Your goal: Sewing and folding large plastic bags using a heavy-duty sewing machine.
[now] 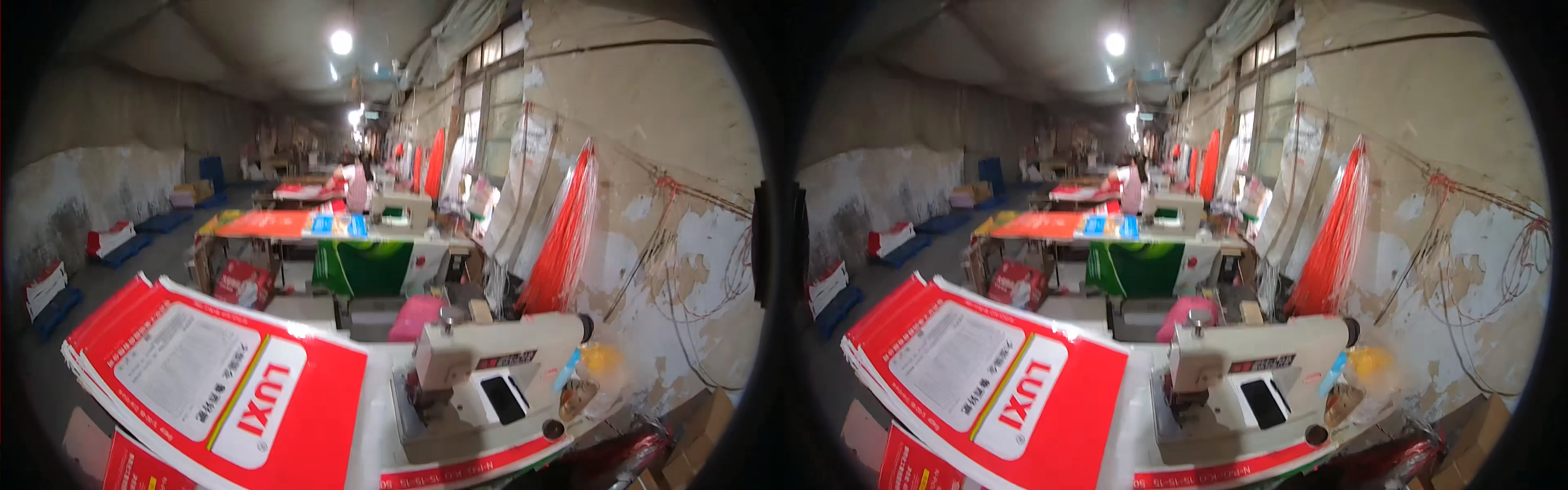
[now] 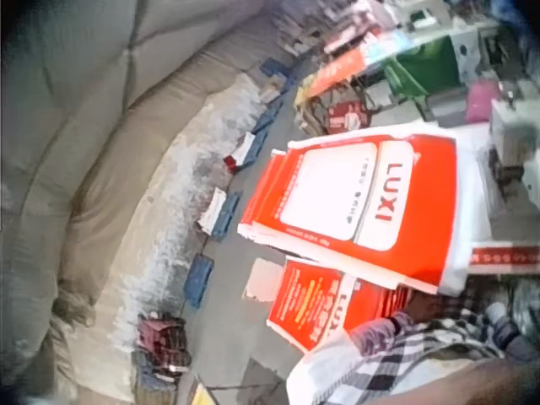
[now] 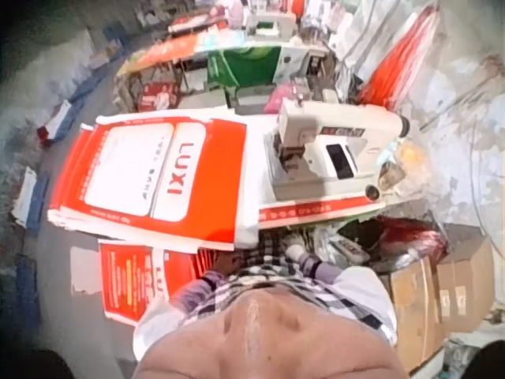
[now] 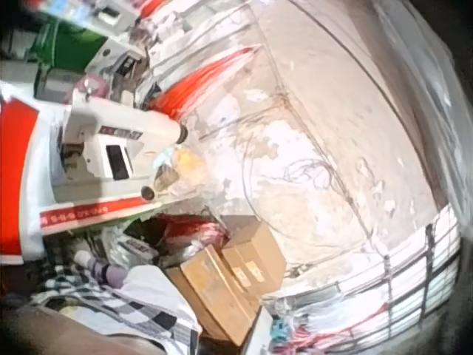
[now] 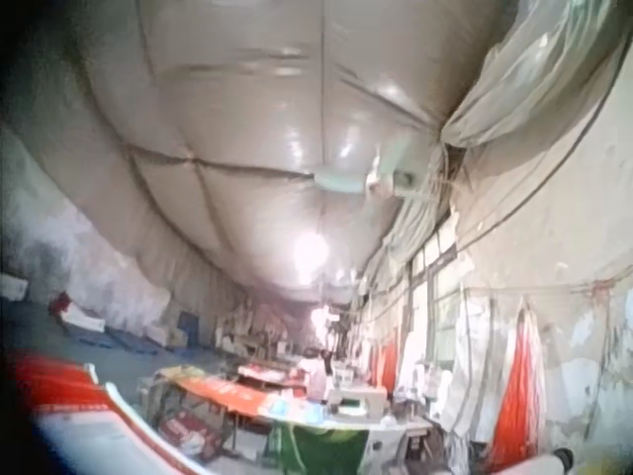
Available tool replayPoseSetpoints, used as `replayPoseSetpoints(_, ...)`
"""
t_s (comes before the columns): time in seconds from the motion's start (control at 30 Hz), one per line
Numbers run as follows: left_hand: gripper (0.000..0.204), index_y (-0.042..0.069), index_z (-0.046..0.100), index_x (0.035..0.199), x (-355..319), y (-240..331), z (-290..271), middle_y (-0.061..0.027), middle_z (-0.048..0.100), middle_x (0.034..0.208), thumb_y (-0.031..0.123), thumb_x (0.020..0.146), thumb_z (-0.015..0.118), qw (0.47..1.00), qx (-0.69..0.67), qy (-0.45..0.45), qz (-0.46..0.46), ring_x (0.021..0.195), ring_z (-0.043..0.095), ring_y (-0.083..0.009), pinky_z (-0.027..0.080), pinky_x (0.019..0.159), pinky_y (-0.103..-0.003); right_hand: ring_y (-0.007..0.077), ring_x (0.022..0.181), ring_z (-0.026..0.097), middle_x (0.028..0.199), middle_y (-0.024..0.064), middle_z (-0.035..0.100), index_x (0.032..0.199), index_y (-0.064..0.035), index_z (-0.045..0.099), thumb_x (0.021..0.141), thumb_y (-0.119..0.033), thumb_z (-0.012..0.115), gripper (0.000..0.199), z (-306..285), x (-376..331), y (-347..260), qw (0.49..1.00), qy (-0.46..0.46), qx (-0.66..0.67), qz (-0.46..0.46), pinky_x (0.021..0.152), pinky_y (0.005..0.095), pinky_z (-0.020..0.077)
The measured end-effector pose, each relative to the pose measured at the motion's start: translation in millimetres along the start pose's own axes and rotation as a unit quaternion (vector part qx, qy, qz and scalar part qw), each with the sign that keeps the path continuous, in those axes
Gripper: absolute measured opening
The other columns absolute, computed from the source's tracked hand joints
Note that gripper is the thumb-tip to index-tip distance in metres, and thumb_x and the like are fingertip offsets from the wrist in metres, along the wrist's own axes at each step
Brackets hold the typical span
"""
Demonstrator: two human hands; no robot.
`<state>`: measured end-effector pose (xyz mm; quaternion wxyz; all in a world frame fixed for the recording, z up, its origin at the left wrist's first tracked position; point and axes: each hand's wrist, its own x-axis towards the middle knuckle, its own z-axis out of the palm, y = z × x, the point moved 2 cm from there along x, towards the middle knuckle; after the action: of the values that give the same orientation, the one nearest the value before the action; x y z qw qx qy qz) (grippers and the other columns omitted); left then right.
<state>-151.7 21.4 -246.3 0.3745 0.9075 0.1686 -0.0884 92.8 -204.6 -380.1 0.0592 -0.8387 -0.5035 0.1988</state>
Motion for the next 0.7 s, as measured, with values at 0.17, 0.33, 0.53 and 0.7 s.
replayPoseSetpoints(0.17, 0.033, 0.014, 0.066, 0.112, 14, -6, 13, -0.0139, 0.065, 0.112, 0.033, 0.088, 0.052, 0.996, -0.019, 0.041, 0.073, 0.106, 0.06, -0.0304, 0.043, 0.098, -0.044, 0.0355, 0.091, 0.065, 0.101, 0.0172, 0.067, 0.097, -0.0109, 0.07, 0.076, -0.03, 0.06, 0.03, -2, -19, -16, 0.981, -0.191, 0.0, 0.038, 0.079, 0.0451, 0.0508)
replayPoseSetpoints(0.33, 0.032, 0.014, 0.066, 0.111, 10, 5, 9, -0.0144, 0.065, 0.111, 0.03, 0.088, 0.053, 0.998, -0.029, 0.036, 0.051, 0.105, 0.06, -0.0308, 0.043, 0.097, -0.044, 0.036, 0.09, 0.063, 0.095, 0.0159, 0.068, 0.091, -0.0123, 0.071, 0.08, -0.033, 0.057, 0.027, -32, -23, -43, 0.988, -0.078, 0.119, 0.056, 0.08, 0.0459, 0.0498)
replayPoseSetpoints(0.53, 0.03, 0.013, 0.066, 0.111, 15, -1, 16, -0.0151, 0.066, 0.109, 0.027, 0.088, 0.053, 0.999, -0.01, 0.025, 0.046, 0.103, 0.061, -0.0314, 0.044, 0.096, -0.044, 0.0327, 0.101, 0.06, 0.105, 0.011, 0.067, 0.099, -0.0233, 0.071, 0.079, -0.04, 0.059, 0.029, -58, -12, -24, 0.988, 0.139, 0.044, 0.046, 0.092, 0.0453, 0.0457)
replayPoseSetpoints(0.7, 0.029, 0.012, 0.066, 0.111, 14, -8, 23, -0.0156, 0.066, 0.108, 0.025, 0.088, 0.054, 0.999, 0.011, 0.009, 0.032, 0.102, 0.061, -0.0319, 0.044, 0.095, -0.044, 0.031, 0.102, 0.06, 0.104, 0.0088, 0.067, 0.098, -0.027, 0.072, 0.078, -0.042, 0.059, 0.028, -53, -4, -30, 0.995, 0.056, 0.013, 0.082, 0.091, 0.0443, 0.0472)
